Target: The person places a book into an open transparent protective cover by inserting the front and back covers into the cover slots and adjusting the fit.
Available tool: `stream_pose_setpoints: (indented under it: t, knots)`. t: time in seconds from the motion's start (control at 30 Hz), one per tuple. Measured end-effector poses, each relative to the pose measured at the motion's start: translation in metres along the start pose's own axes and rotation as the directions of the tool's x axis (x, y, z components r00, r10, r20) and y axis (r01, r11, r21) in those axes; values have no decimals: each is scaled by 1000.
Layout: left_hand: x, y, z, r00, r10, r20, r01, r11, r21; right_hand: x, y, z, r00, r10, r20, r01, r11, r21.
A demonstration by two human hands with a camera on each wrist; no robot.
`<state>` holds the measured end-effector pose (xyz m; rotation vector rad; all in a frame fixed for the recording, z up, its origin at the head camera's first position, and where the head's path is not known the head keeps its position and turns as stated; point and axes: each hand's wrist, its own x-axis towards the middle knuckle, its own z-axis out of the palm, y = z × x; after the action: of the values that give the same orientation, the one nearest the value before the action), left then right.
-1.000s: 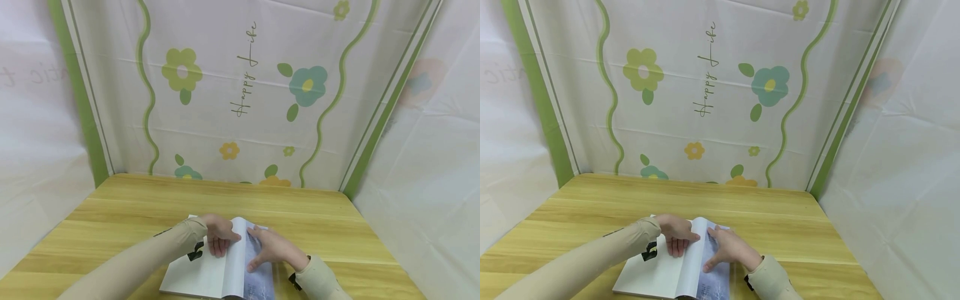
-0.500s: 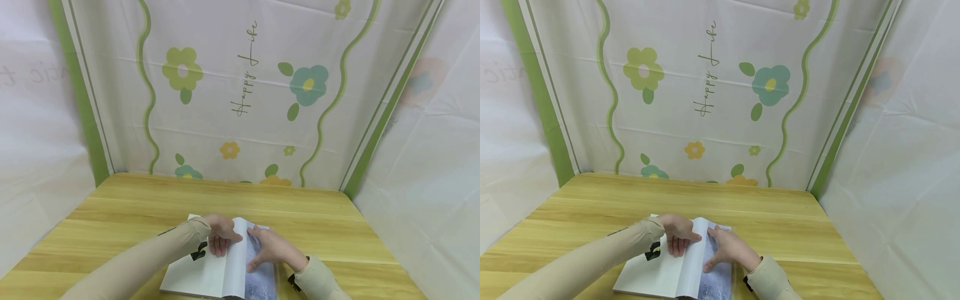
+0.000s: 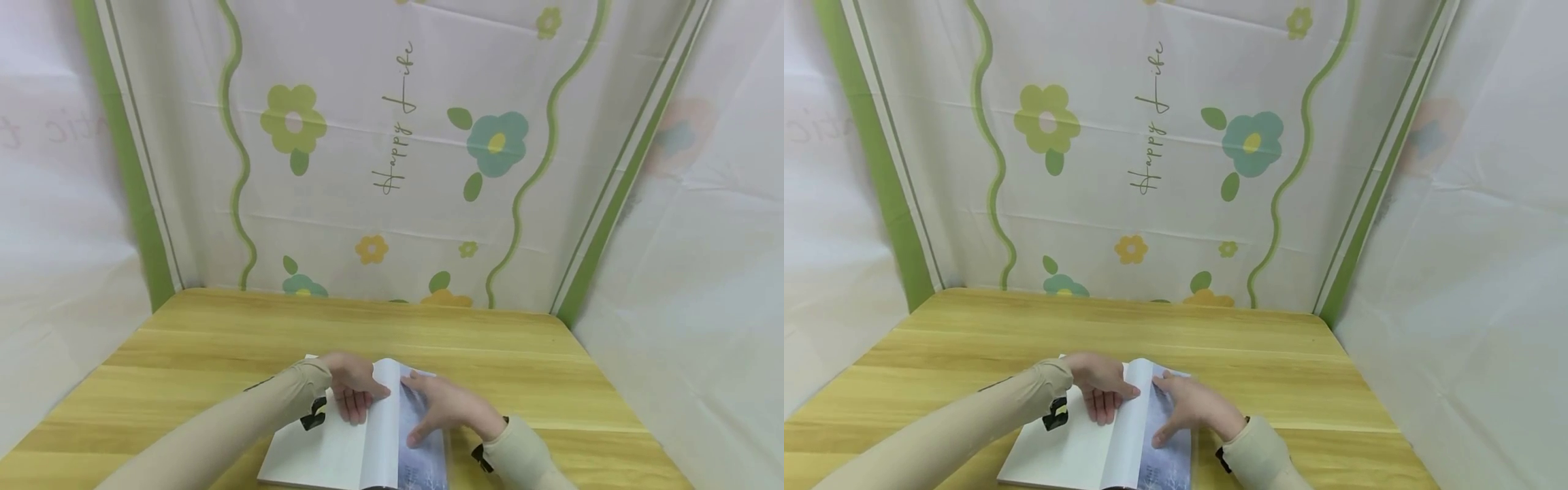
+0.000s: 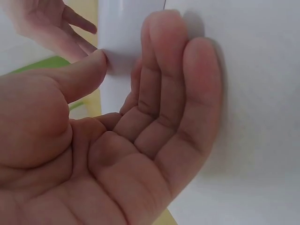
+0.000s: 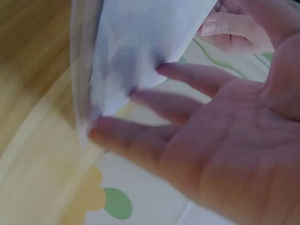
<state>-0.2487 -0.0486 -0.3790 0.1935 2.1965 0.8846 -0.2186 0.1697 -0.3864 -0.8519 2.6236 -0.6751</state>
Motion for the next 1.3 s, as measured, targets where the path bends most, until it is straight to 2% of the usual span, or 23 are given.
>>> stream_pose_setpoints:
  t: [0.13, 0.23, 0.37, 0.6, 0.8, 1.17, 1.3]
  knots:
    - [-2, 0, 1, 1000, 10, -18, -10, 1000, 18, -3, -4, 3, 993, 103, -56, -105, 994, -36]
    - [-4, 0, 2, 1000, 14, -27, -13, 999, 30, -5, -5, 4, 986, 154, -61, -158, 986, -58]
    - [-5, 1, 2, 1000, 8, -27, -7, 999, 32, -4, -4, 5, 990, 140, -34, -142, 988, -60]
    - [-7, 7, 3, 999, 19, -44, -17, 999, 51, -4, -4, 6, 993, 108, -39, -110, 990, -85]
    - [-4, 10, 6, 998, -20, -58, 24, 997, 70, -4, -5, 7, 996, 84, -38, -88, 987, -131]
    - [-8, 17, 10, 993, -36, -114, 49, 993, 110, -3, -6, 9, 996, 74, -43, -80, 986, -146]
    - [-8, 18, 13, 988, -38, -148, 60, 987, 147, -3, -7, 11, 994, 99, -49, -105, 985, -134]
